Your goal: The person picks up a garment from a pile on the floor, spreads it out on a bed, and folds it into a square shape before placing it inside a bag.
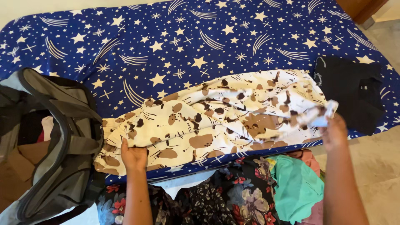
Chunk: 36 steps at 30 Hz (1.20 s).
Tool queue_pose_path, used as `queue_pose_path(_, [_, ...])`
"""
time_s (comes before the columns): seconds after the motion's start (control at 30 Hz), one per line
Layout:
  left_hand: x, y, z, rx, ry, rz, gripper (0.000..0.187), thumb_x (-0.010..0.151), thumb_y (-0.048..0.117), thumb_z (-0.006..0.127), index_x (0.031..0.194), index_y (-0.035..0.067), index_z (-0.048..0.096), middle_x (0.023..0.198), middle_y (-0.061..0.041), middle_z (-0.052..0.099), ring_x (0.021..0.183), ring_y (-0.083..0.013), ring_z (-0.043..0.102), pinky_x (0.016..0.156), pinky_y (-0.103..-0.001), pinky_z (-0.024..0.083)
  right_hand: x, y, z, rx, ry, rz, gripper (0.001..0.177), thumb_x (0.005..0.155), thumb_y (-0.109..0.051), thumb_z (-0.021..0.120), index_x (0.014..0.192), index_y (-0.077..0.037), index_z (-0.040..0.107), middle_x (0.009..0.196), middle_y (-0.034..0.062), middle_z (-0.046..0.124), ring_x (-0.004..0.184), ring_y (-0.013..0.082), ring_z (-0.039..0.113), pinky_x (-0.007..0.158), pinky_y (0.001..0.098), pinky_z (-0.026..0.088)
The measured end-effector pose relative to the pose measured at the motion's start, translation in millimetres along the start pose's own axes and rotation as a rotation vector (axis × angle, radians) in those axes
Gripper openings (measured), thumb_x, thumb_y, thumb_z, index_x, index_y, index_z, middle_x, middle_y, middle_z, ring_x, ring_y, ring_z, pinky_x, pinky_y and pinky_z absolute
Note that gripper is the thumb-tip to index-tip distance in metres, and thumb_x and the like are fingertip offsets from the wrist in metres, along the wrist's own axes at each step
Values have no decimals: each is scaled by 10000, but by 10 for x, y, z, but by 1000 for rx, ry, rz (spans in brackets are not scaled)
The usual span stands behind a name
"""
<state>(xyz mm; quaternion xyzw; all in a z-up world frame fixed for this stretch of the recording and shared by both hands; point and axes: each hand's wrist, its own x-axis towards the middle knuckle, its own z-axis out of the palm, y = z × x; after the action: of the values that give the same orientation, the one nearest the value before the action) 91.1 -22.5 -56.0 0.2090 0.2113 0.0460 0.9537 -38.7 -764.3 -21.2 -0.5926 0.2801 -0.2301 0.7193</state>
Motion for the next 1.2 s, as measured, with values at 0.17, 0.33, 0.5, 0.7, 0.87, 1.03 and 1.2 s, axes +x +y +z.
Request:
queue_pose_path(0.17, [-110, -99, 186, 26, -85, 61, 470, 1025, 271, 562, 1453, 84, 516, 1465, -59, 602, 1372, -244, 564, 1205, -471, 420, -237, 593, 71, -633, 53, -424, 489, 782, -149, 769, 1221, -36, 586, 1030, 78, 662, 838, 199, 648, 704, 367, 547])
queue_pose_path(0.33, [-97, 3, 110, -54, -109, 82, 495, 991, 322, 575, 1433, 103, 529, 1458, -74, 601, 1349, -263, 571, 1146, -501, 447, -326, 452, 27, -1312, 156, -746, 340, 816, -152, 794, 1146, -81, 754, 1072, 168, 688, 1028, 360, 664, 934, 461, 553])
queue_pose_path(0.5, [29, 146, 42, -29, -134, 111, 488, 1012, 323, 559, 1454, 119, 522, 1492, -61, 574, 1369, -252, 554, 1153, -485, 452, -775, -573, 389, -1408, 24, -938, 423, 674, -36, 718, 1078, -126, 807, 1169, 180, 666, 1163, 366, 592, 992, 435, 500])
queue_pose_path(0.7, [42, 295, 142, 135, -125, 243, 483, 1006, 227, 520, 1484, 217, 451, 1479, -35, 567, 1371, -242, 552, 1141, -488, 460, -1266, -1758, 530, -1164, -165, -1053, 424, 708, -31, 646, 1100, -115, 786, 1176, 138, 678, 1074, 297, 589, 898, 404, 486])
queue_pose_path(0.87, [263, 444, 39, 130, -222, 293, 491, 1058, 146, 538, 1534, 141, 419, 1493, -88, 569, 1380, -267, 569, 1150, -468, 495, -614, -1598, 255, -560, -96, -566, 327, 847, -108, 649, 1154, -98, 760, 1112, 86, 685, 968, 237, 602, 796, 368, 487])
queue_pose_path(1.03, [121, 490, 153, 605, 20, 331, 641, 962, 123, 641, 1537, 158, 360, 1472, -91, 543, 1338, -264, 559, 1109, -453, 467, 84, -1039, 24, -295, 45, -190, 259, 985, -184, 652, 1208, -82, 735, 1047, 35, 691, 863, 178, 614, 695, 332, 487])
queue_pose_path(1.2, [-495, 356, 592, 1647, 168, 954, 902, 868, 170, 776, 1558, -77, 250, 1471, -359, 353, 1295, -493, 450, 1034, -542, 420, -51, -403, -132, -395, 92, -43, 246, 1124, -261, 655, 1263, -65, 709, 983, -17, 698, 758, 118, 627, 593, 296, 488])
